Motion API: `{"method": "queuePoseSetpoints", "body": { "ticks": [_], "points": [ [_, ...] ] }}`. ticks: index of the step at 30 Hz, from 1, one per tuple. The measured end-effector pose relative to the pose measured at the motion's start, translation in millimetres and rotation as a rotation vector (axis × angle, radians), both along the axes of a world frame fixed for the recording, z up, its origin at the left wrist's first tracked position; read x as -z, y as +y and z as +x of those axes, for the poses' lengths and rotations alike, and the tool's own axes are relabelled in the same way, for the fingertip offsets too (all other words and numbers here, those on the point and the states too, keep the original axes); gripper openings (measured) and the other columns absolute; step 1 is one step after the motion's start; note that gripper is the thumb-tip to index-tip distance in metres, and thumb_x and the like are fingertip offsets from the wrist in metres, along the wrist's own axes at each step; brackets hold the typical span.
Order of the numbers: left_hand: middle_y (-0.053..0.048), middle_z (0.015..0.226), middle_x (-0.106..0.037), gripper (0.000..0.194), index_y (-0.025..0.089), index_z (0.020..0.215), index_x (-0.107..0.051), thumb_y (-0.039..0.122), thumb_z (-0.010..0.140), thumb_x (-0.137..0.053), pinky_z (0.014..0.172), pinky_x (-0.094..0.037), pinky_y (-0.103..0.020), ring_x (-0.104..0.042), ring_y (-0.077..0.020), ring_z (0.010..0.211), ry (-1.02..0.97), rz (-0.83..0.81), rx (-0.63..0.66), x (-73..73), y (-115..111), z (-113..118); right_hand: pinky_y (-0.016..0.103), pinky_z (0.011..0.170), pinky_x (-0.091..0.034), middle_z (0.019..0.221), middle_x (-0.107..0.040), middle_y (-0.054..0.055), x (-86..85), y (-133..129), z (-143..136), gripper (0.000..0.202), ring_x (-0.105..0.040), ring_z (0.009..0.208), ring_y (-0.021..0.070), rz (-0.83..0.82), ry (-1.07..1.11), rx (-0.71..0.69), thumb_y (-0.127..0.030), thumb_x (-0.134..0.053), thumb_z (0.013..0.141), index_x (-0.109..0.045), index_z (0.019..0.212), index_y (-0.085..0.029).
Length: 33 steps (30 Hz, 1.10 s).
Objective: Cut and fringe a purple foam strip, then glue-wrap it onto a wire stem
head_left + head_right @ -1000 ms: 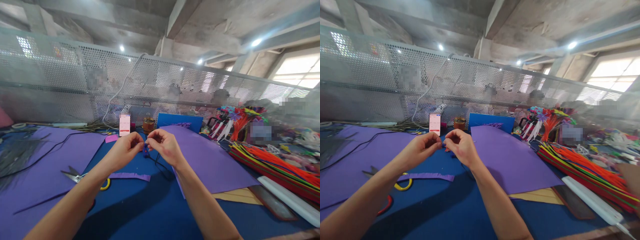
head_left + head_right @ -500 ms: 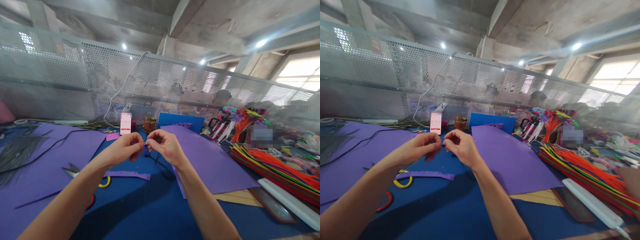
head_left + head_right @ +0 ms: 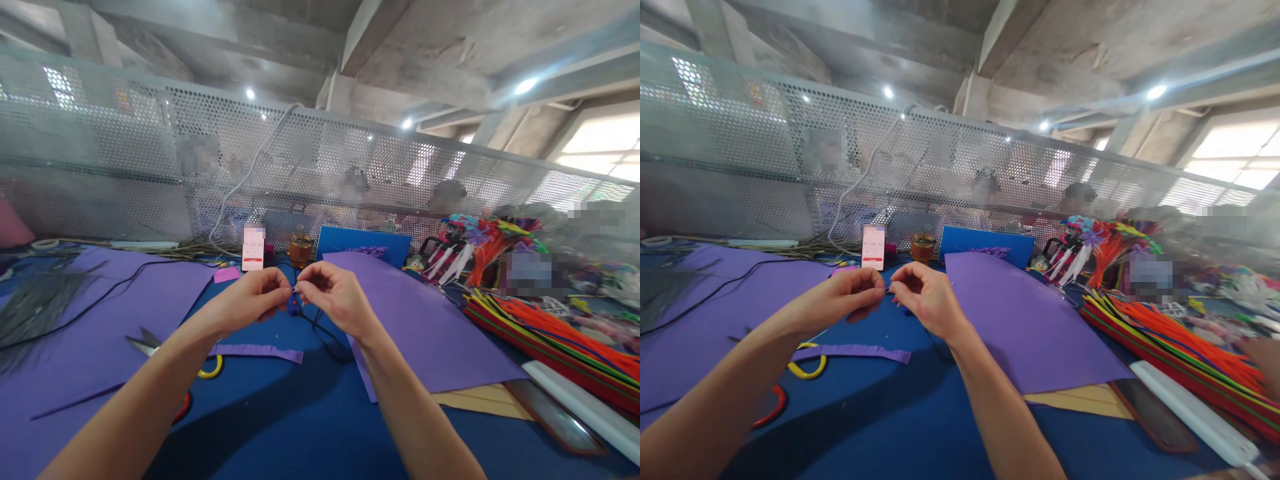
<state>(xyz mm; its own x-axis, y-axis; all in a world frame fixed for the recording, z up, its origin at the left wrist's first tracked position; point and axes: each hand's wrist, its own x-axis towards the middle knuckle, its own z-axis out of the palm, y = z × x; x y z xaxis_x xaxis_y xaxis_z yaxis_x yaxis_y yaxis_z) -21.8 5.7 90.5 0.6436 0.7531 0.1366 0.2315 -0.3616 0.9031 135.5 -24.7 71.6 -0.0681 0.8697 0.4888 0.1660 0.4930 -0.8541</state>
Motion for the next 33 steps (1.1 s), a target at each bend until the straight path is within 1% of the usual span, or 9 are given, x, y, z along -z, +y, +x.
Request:
{"method": "queuePoseSetpoints", "body": {
  "ticks": [3, 10, 13, 16, 18, 22, 25, 29, 33],
  "points": [
    [0.007, 0.05, -0.042, 0.014, 0.018, 0.066, -0.045, 0.029, 0.073, -0.048, 0.04, -0.024, -0.02, -0.034, -0.0054, 0.042, 0.017, 0.033, -0.033, 0.8, -0.1, 2.4, 0.023, 0.051, -0.048, 0.064, -0.056, -0.002, 1.9, 1.2, 0.4, 0.011, -0.056, 0.054, 0.0094, 0.0, 0.004, 0.018, -0.025, -0.06, 0.068, -0.054, 0.073, -0.018],
    [0.007, 0.049, -0.047, 0.014, 0.018, 0.072, -0.046, 0.031, 0.075, -0.045, 0.043, -0.026, -0.02, -0.037, -0.0066, 0.044, 0.023, 0.038, -0.046, 4.0, 0.7, 5.3, 0.025, 0.053, -0.049, 0.062, -0.057, -0.002, 2.2, 2.2, 0.6, 0.011, -0.056, 0.054, 0.0102, 0.006, 0.023, 0.022, -0.026, -0.061, 0.068, -0.054, 0.071, -0.018],
    [0.006, 0.05, -0.046, 0.015, 0.017, 0.069, -0.047, 0.03, 0.075, -0.046, 0.046, -0.028, -0.02, -0.039, -0.0066, 0.047, 0.003, 0.081, -0.03, 3.7, 1.5, 3.1, 0.025, 0.054, -0.05, 0.064, -0.057, -0.002, 0.8, 1.3, 4.5, 0.011, -0.057, 0.056, 0.0101, -0.015, 0.034, -0.036, -0.025, -0.061, 0.069, -0.055, 0.075, -0.018],
    [0.006, 0.05, -0.045, 0.017, 0.017, 0.068, -0.046, 0.032, 0.075, -0.048, 0.045, -0.026, -0.02, -0.038, -0.006, 0.047, -0.02, 0.019, 0.028, 1.7, 1.6, -1.2, 0.027, 0.06, -0.051, 0.075, -0.059, -0.001, -0.5, -0.7, 10.9, 0.019, -0.058, 0.064, 0.0107, -0.01, 0.021, -0.181, -0.022, -0.062, 0.07, -0.056, 0.088, -0.02],
    [0.006, 0.05, -0.045, 0.018, 0.017, 0.068, -0.045, 0.033, 0.075, -0.049, 0.042, -0.023, -0.02, -0.035, -0.0054, 0.045, -0.023, -0.063, 0.091, 0.3, 1.5, -4.1, 0.028, 0.065, -0.05, 0.08, -0.06, 0.0, -1.8, -3.0, 14.1, 0.021, -0.059, 0.07, 0.011, 0.025, -0.025, -0.22, -0.02, -0.061, 0.071, -0.057, 0.092, -0.021],
    [0.007, 0.049, -0.044, 0.021, 0.017, 0.067, -0.044, 0.035, 0.076, -0.05, 0.04, -0.018, -0.02, -0.028, -0.0039, 0.041, -0.029, -0.183, 0.196, -1.8, 1.5, -7.5, 0.027, 0.069, -0.048, 0.077, -0.061, -0.001, -7.1, -9.4, 15.6, 0.007, -0.057, 0.072, 0.0111, 0.124, -0.181, -0.124, -0.019, -0.061, 0.073, -0.061, 0.079, -0.02],
    [0.007, 0.047, -0.042, 0.022, 0.017, 0.067, -0.044, 0.036, 0.075, -0.051, 0.039, -0.016, -0.02, -0.027, -0.0038, 0.04, -0.033, -0.224, 0.241, -2.7, 1.4, -8.7, 0.026, 0.067, -0.047, 0.076, -0.062, -0.001, -11.6, -14.6, 15.7, 0.004, -0.057, 0.072, 0.0112, 0.169, -0.256, -0.084, -0.018, -0.062, 0.073, -0.062, 0.076, -0.02],
    [0.007, 0.047, -0.043, 0.022, 0.018, 0.069, -0.045, 0.037, 0.075, -0.052, 0.038, -0.017, -0.019, -0.029, -0.0044, 0.041, -0.013, -0.235, 0.289, -3.7, 0.5, -10.1, 0.025, 0.067, -0.046, 0.077, -0.061, 0.0, -14.2, -19.5, 17.6, 0.002, -0.056, 0.073, 0.0113, 0.214, -0.305, -0.104, -0.019, -0.061, 0.074, -0.062, 0.076, -0.02],
    [0.006, 0.048, -0.045, 0.021, 0.018, 0.071, -0.045, 0.037, 0.076, -0.051, 0.039, -0.02, -0.018, -0.031, -0.0046, 0.042, 0.011, -0.184, 0.31, -4.8, -1.5, -11.5, 0.026, 0.067, -0.046, 0.076, -0.061, 0.001, -14.1, -20.8, 18.7, 0.001, -0.056, 0.072, 0.0118, 0.261, -0.327, -0.132, -0.02, -0.061, 0.075, -0.061, 0.074, -0.02]
  ]
}}
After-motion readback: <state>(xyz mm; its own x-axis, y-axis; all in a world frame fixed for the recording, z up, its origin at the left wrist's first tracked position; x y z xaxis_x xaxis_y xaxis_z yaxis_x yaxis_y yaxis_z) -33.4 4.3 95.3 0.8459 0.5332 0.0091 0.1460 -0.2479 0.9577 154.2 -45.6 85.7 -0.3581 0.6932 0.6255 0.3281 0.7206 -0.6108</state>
